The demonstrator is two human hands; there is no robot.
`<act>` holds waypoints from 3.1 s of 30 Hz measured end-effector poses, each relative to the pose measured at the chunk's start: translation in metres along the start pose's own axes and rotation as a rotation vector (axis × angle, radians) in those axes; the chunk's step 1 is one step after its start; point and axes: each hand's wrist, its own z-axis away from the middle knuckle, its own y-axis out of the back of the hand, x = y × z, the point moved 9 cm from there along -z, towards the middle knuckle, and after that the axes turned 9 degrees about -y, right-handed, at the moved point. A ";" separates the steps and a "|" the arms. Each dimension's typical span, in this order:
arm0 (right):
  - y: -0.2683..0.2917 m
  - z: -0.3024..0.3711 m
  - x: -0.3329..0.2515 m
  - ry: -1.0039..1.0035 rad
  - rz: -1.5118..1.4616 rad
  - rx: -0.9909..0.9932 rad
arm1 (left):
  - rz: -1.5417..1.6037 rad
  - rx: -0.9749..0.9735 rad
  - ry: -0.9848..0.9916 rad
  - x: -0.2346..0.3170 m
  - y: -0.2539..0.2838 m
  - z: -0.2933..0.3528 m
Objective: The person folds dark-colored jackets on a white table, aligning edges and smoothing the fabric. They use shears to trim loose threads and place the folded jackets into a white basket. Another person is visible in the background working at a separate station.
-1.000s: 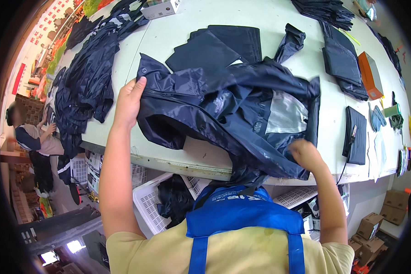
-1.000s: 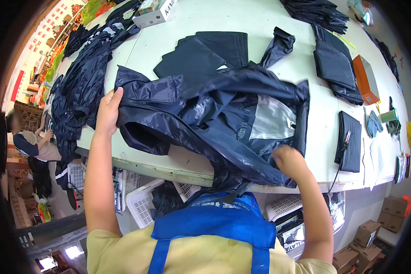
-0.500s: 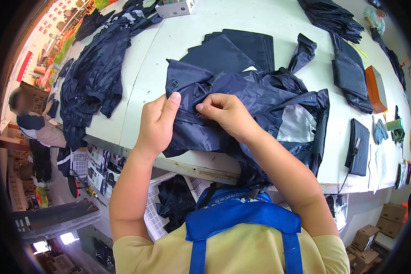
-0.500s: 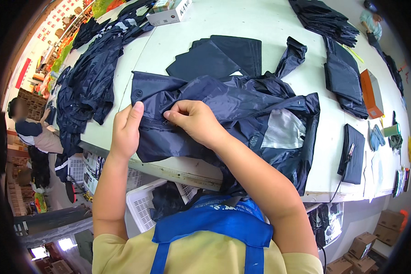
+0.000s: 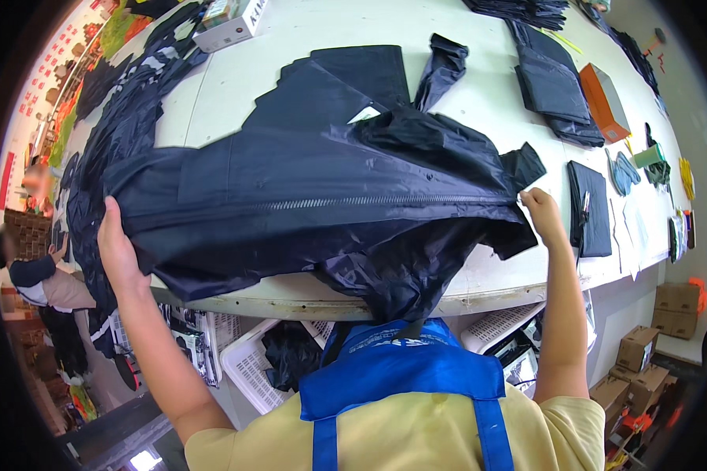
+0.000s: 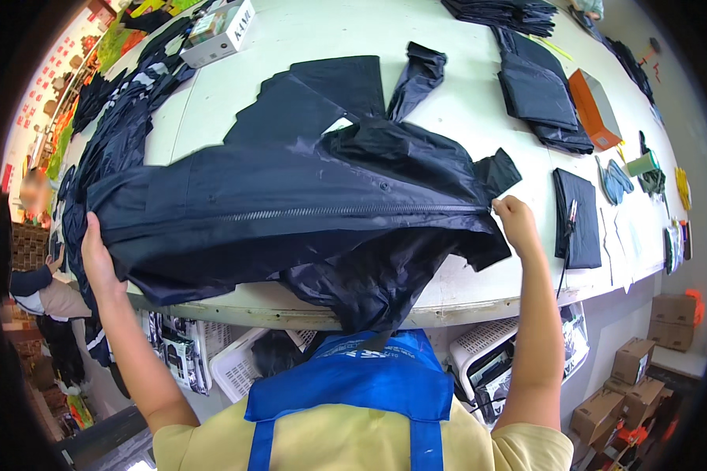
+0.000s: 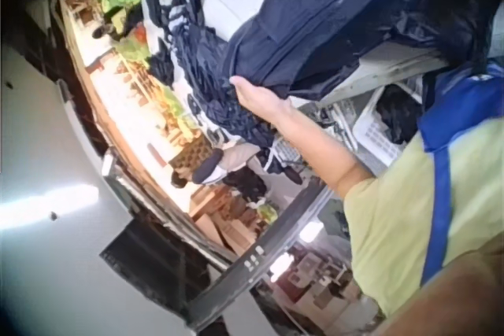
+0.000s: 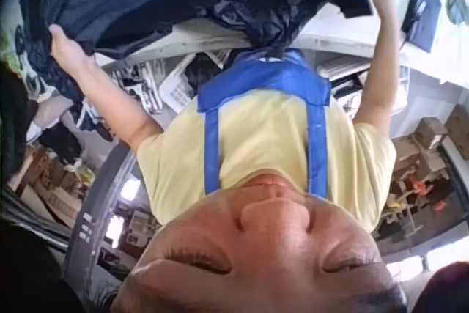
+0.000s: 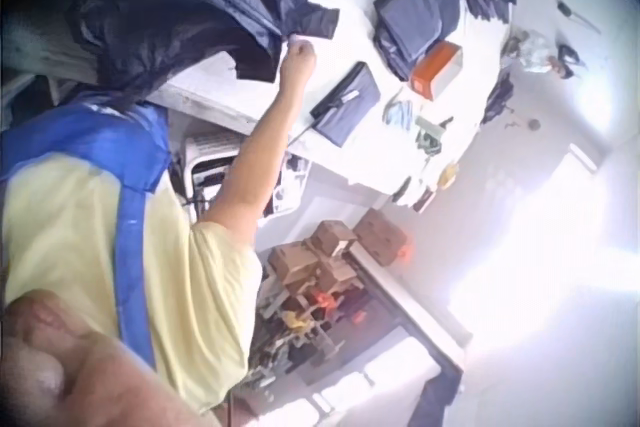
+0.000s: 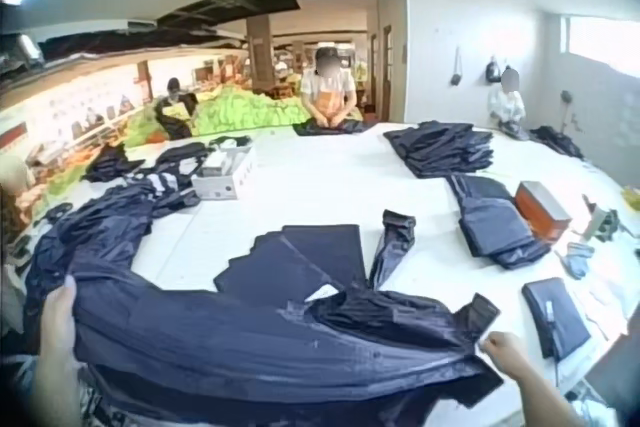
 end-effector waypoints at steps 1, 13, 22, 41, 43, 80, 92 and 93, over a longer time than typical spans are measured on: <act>0.015 0.012 -0.017 0.066 0.119 0.024 | -0.085 0.039 0.016 -0.011 0.009 0.000; -0.046 0.091 -0.036 0.138 0.056 -0.094 | -1.613 -0.099 -0.312 -0.168 0.008 0.034; -0.110 0.036 -0.054 0.310 0.183 -0.366 | -0.893 -0.952 -0.565 -0.191 -0.281 0.166; -0.123 -0.012 0.002 0.056 0.206 -0.340 | -0.710 -0.917 -0.103 -0.275 -0.314 0.170; -0.127 -0.018 0.010 0.023 0.174 -0.332 | -0.731 -0.942 -0.033 -0.282 -0.316 0.168; -0.300 0.131 -0.174 0.688 0.065 -0.576 | -0.281 -0.558 0.361 -0.253 -0.009 0.099; -0.320 0.116 -0.158 0.391 0.207 -0.608 | -0.609 -1.053 0.112 -0.210 -0.030 0.094; -0.321 0.116 -0.160 0.384 0.232 -0.620 | -0.615 -1.064 0.134 -0.215 -0.025 0.094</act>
